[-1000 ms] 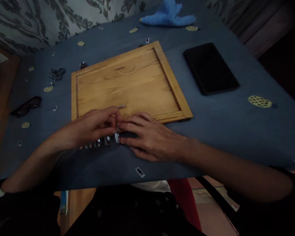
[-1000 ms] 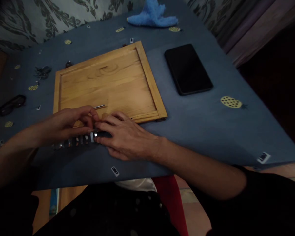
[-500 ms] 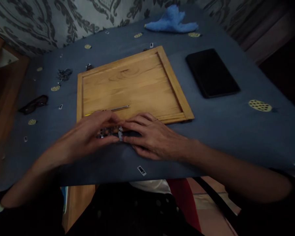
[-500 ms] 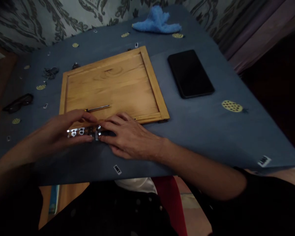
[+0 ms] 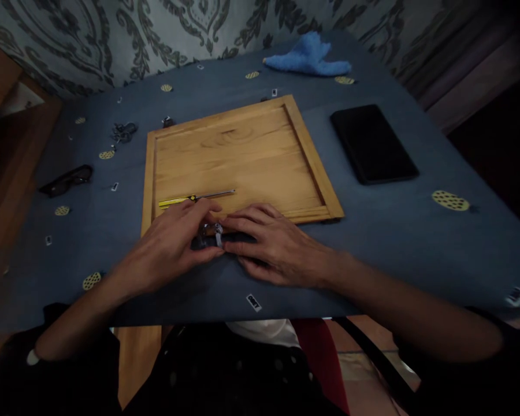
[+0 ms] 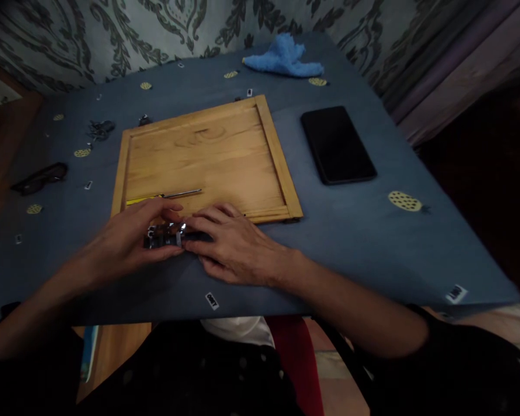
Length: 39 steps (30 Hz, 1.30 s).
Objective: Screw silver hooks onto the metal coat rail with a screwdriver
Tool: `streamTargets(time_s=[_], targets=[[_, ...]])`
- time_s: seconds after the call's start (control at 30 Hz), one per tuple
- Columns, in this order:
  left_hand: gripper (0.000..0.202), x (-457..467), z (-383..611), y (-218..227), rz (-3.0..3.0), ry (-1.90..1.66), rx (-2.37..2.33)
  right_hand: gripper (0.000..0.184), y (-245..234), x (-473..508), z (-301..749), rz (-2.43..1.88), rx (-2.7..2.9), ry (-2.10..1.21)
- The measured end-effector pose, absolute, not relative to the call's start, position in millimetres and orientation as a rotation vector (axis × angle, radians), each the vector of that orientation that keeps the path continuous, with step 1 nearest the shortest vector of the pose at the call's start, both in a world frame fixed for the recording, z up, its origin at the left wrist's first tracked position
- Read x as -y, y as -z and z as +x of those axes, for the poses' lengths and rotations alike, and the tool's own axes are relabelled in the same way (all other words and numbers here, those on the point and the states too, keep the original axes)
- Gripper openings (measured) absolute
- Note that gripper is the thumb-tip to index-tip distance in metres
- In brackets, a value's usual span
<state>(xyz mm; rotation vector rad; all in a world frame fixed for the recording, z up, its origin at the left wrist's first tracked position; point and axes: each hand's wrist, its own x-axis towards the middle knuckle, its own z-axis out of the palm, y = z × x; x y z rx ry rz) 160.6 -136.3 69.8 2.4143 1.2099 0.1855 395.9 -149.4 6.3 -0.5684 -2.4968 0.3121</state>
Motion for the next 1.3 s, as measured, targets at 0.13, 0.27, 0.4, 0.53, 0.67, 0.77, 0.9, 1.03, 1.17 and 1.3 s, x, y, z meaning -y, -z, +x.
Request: streamTargets(time_s=[0.13,0.27,0.4,0.53,0.67,0.77,0.9,1.03,1.17,1.3], targets=[[0.050,135.2,159.3,-68.4,2.403,-0.220,-1.188,0.031,-9.1,150.1,396.2,-0.600,2.489,-0.361],[0.053,134.9,160.2,-68.8,2.388,-0.235,-1.170,0.031,-14.3,150.0,395.2,-0.608,2.551,-0.375],[0.053,137.5,162.1,-67.8,2.358,-0.227,-1.203,0.029,-15.5,149.3,392.2,-0.591,2.565,-0.359],[0.062,133.4,153.3,-73.6,2.302,-0.259,-1.156,0.031,-13.6,149.5,390.5,-0.609,2.545,-0.350],[0.055,111.1,130.1,-89.3,2.232,-0.437,-1.203,0.031,-12.9,149.5,391.1,-0.606,2.530,-0.336],[0.035,90.7,114.1,-90.9,2.337,-0.278,-1.301,0.030,-12.6,149.3,391.9,-0.597,2.534,-0.324],[0.033,75.9,106.7,-75.5,2.390,-0.153,-1.337,0.029,-12.5,149.2,392.3,-0.584,2.518,-0.306],[0.027,73.1,109.5,-66.5,2.397,-0.129,-1.325,0.029,-12.5,149.0,391.8,-0.580,2.518,-0.292],[0.023,72.3,109.5,-68.8,2.365,-0.169,-1.280,0.028,-11.1,149.2,391.6,-0.587,2.506,-0.292],[0.022,72.6,106.1,-74.5,2.270,-0.341,-1.255,0.028,-8.9,149.6,391.8,-0.605,2.491,-0.311]])
